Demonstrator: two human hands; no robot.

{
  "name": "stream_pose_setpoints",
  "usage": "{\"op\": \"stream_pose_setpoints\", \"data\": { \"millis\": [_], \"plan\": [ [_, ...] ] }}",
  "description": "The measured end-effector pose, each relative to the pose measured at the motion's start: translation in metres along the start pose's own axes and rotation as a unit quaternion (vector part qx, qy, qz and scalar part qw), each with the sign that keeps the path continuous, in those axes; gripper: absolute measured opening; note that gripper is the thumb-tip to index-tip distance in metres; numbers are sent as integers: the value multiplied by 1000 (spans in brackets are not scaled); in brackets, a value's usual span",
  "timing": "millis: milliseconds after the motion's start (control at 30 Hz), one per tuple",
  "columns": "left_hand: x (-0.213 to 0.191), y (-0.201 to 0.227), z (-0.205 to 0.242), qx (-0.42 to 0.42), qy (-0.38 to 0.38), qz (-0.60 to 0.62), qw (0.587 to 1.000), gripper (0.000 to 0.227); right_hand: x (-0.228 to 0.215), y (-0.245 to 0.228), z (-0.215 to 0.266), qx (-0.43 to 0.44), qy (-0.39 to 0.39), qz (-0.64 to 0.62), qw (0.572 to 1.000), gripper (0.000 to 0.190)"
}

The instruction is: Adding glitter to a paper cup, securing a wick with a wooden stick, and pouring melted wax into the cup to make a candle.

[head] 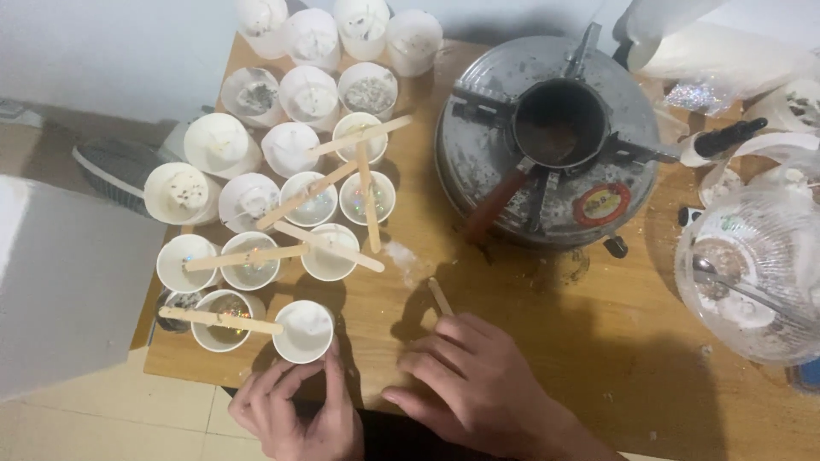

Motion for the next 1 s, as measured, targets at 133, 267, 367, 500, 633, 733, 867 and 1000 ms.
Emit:
{"op": "stream_pose_setpoints", "data": {
  "millis": [133, 267, 367, 500, 633, 733, 867, 1000],
  "plan": [
    [2, -1, -2, -4, -1, 4, 1000, 28, -10, -2, -4, 1, 11, 0, 1000, 26],
    [5, -9, 0, 4, 1, 15, 1000, 29, -34, 0, -7, -18, 21, -22, 999, 25],
    [7, -15, 1, 13, 1, 20, 1000, 28, -61, 14, -7, -8, 45, 33, 998, 12],
    [9, -28, 4, 34, -4, 17, 999, 27, -100, 49, -8, 177, 130, 269, 938, 19],
    [4, -12, -13, 52, -5, -6, 999, 30, -120, 52, -18, 178, 215, 208, 937, 10],
    [-5, 0, -18, 70, -100, 2, 993, 30, -126, 60, 1, 225, 231, 205, 924, 7],
    [0, -25, 37, 55, -260, -32, 964, 21, -136, 53, 25, 244, 220, 203, 922, 13],
    [17, 99, 6, 3, -161, 103, 982, 32, -145, 59, 65, 271, 212, 208, 916, 13]
  ]
}}
Point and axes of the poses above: each hand's wrist, its own z-axis away from the middle knuckle, its own x-axis out of the palm, y = z × x, the point moved 5 cm from there along -z, towards the middle knuckle, and after that the axes turned 7 degrees about y, right-handed, at the moved point
